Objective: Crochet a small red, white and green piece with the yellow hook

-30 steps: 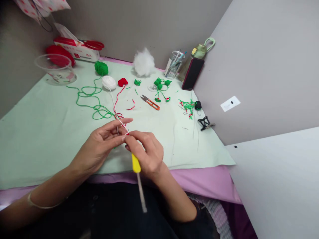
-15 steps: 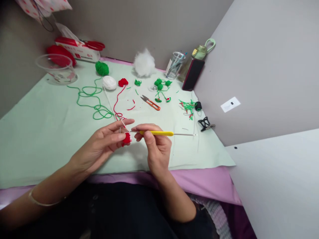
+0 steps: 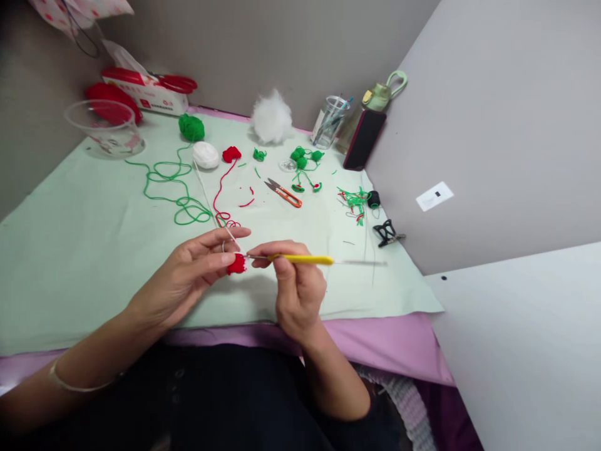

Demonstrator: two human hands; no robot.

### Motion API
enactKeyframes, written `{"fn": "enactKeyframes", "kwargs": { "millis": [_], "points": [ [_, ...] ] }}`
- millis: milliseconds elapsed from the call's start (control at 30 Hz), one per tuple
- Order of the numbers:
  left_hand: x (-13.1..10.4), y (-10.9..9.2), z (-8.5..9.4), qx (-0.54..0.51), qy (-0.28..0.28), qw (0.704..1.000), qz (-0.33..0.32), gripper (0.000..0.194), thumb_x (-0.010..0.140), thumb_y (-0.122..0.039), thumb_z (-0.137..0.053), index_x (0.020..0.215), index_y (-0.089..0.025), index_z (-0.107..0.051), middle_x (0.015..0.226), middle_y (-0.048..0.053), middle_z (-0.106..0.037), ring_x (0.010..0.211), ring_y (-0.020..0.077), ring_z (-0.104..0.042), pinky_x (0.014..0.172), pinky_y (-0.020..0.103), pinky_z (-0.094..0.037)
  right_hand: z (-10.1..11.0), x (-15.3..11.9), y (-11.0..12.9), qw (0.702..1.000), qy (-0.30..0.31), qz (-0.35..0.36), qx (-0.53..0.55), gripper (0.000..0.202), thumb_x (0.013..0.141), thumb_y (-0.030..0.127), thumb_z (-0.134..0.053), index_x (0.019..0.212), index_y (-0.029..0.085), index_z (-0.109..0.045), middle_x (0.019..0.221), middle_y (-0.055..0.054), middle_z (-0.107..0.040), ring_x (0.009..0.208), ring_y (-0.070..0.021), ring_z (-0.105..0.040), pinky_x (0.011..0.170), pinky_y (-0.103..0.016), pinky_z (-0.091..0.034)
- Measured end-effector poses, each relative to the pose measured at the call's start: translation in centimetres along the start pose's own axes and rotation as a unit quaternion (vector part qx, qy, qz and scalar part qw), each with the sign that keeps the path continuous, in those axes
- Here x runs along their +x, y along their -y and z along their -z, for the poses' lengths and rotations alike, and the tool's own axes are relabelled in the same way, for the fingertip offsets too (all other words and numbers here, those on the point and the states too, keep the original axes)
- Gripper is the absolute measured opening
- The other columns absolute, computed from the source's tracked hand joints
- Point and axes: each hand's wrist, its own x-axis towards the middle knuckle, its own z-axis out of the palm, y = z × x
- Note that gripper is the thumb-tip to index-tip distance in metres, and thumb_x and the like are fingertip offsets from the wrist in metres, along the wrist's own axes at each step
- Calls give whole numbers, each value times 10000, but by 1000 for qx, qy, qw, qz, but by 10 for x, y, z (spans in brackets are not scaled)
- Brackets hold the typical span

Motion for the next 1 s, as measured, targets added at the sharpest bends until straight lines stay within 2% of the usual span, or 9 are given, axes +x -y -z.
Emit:
{"fn": "enactKeyframes", "kwargs": {
  "millis": [167, 267, 333, 433, 500, 567, 767, 900, 1000],
  "points": [
    [-2, 4, -3, -26, -16, 1000, 1, 373, 819, -192, -850, 1186, -213, -791, 777, -33, -666, 775, 97, -608, 802, 225, -481, -5, -11, -6, 953, 35, 212, -216, 283, 1029, 152, -556, 1263, 231, -694, 1079, -85, -782, 981, -203, -744, 810, -355, -640],
    [-1, 6, -3, -80, 1, 996, 39, 396, 817, -225, -857, 1204, -192, -781, 832, -2, -713, 809, 118, -641, 830, 249, -516, -9, -16, -11, 919, 15, 253, -302, 379, 954, 79, -660, 1286, 251, -718, 1144, -93, -749, 1039, -214, -727, 835, -345, -631],
    [1, 6, -2, -106, 5, 992, 69, 392, 811, -228, -859, 1193, -173, -788, 883, 22, -736, 830, 125, -654, 839, 254, -527, -10, -15, -11, 937, 0, 224, -267, 369, 971, 90, -633, 1276, 275, -726, 1126, -80, -743, 1013, -212, -723, 814, -353, -627],
    [3, 5, 0, -105, -11, 992, 75, 374, 802, -202, -860, 1170, -173, -802, 853, 4, -712, 817, 115, -652, 829, 241, -521, -9, -10, -9, 991, -43, 96, -83, 283, 1041, 160, -529, 1188, 275, -742, 978, -42, -739, 818, -173, -701, 716, -348, -602],
    [3, 5, 0, -83, -10, 995, 56, 364, 807, -204, -858, 1167, -193, -808, 832, -12, -690, 814, 110, -647, 828, 238, -509, -9, -5, -7, 998, -53, 13, 30, 250, 1059, 210, -516, 1110, 271, -753, 912, -21, -724, 732, -152, -675, 673, -334, -579],
    [1, 5, -1, -54, 1, 998, 36, 344, 810, -211, -855, 1152, -207, -815, 861, -4, -706, 839, 120, -648, 838, 246, -497, -10, -1, -5, 997, -40, -21, 70, 215, 1048, 237, -555, 1066, 273, -766, 938, -26, -743, 797, -165, -699, 695, -331, -582],
    [1, 9, -5, -13, -21, 1000, -10, 378, 780, -213, -881, 1153, -235, -821, 826, -13, -687, 823, 134, -623, 842, 273, -493, -15, -6, -4, 999, -13, 15, -27, 256, 1022, 184, -594, 1145, 316, -775, 995, -32, -767, 829, -176, -712, 724, -344, -611],
    [4, 13, -3, -84, -12, 995, 44, 395, 799, -231, -877, 1188, -226, -812, 899, 17, -728, 824, 119, -621, 826, 245, -507, -15, -11, -7, 981, 1, 125, -150, 375, 955, 121, -679, 1239, 353, -759, 1115, -55, -756, 985, -218, -730, 808, -376, -634],
    [6, 12, 1, -129, 6, 987, 91, 317, 802, -229, -876, 1114, -194, -840, 882, 20, -709, 763, 86, -605, 763, 197, -508, -11, -6, -8, 993, -33, 71, -85, 269, 995, 162, -629, 1157, 316, -779, 1019, -50, -754, 853, -186, -725, 733, -353, -624]
  ]
}}
